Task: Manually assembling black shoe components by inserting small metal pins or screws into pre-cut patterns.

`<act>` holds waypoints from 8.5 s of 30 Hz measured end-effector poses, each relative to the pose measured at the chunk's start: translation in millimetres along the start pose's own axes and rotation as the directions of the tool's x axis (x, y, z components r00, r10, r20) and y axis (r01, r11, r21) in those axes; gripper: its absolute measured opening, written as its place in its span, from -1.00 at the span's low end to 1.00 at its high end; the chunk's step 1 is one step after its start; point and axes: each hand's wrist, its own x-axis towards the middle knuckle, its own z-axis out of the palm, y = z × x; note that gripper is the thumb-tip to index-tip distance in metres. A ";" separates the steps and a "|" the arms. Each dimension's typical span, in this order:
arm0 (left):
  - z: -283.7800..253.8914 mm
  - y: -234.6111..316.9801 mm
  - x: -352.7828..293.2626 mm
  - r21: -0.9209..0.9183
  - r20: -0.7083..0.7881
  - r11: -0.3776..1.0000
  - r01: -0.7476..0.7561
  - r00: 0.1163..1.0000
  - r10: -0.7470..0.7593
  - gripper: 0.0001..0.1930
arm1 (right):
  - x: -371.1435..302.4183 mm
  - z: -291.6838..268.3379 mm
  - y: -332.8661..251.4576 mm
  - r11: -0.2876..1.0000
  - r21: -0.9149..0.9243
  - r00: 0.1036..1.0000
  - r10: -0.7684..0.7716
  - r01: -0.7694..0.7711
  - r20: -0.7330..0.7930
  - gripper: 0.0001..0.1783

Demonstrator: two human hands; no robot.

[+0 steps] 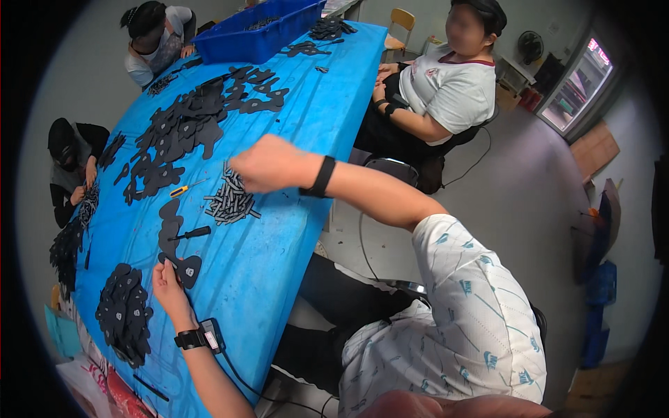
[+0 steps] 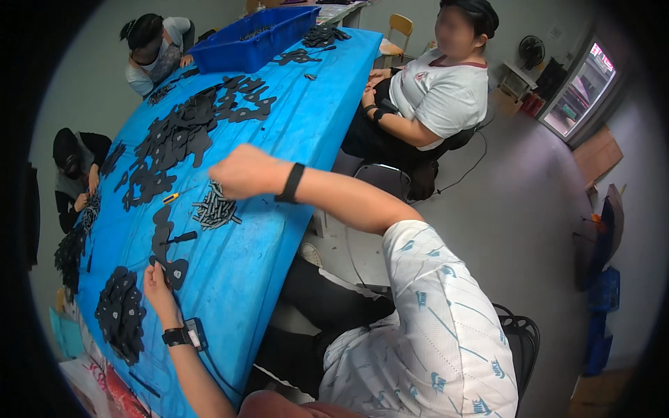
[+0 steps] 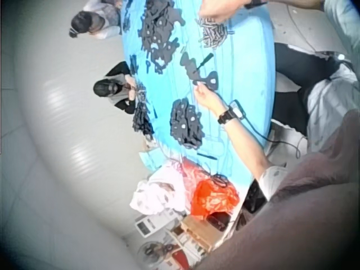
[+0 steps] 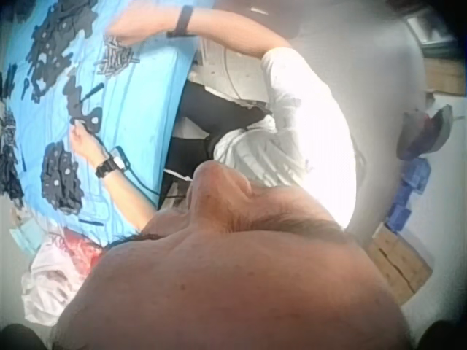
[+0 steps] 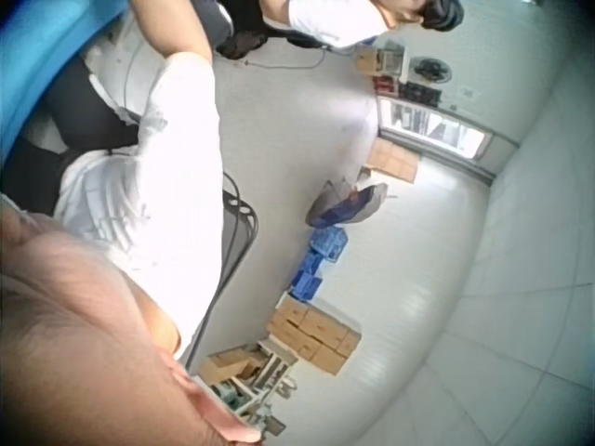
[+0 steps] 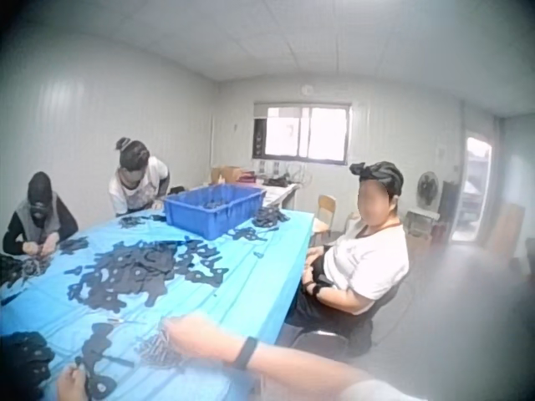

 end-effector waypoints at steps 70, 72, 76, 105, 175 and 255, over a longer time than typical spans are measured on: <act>2.4 25.2 -25.6 0.082 -0.047 0.996 -0.030 0.998 0.034 -0.86 | 68.1 100.4 -133.4 0.399 0.886 0.966 -0.002 -0.237 0.259 -0.86; 2.8 24.7 -25.9 0.089 -0.065 0.996 -0.019 0.998 0.025 -0.85 | 68.9 99.3 -131.2 0.426 0.880 0.973 0.002 -0.210 0.231 -0.86; 10.5 31.1 -27.7 0.039 -0.101 0.999 -0.025 0.994 0.029 -0.83 | 70.4 96.4 -127.8 0.493 0.857 0.975 -0.066 -0.152 0.210 -0.84; -0.4 24.8 -24.8 0.202 -0.067 0.972 -0.122 0.988 0.138 -0.81 | 74.7 99.7 -127.3 0.479 0.874 0.991 -0.057 -0.080 0.122 -0.83; -2.9 21.3 -24.5 0.196 -0.264 0.976 -0.098 0.953 0.149 -0.75 | 65.6 84.9 -134.8 0.345 0.824 0.853 -0.106 -0.449 0.510 -0.72; 5.3 29.2 -25.9 -0.383 0.046 0.921 0.075 0.997 -0.062 -0.81 | 66.5 102.7 -131.4 0.292 0.907 0.950 0.159 -0.305 0.268 -0.52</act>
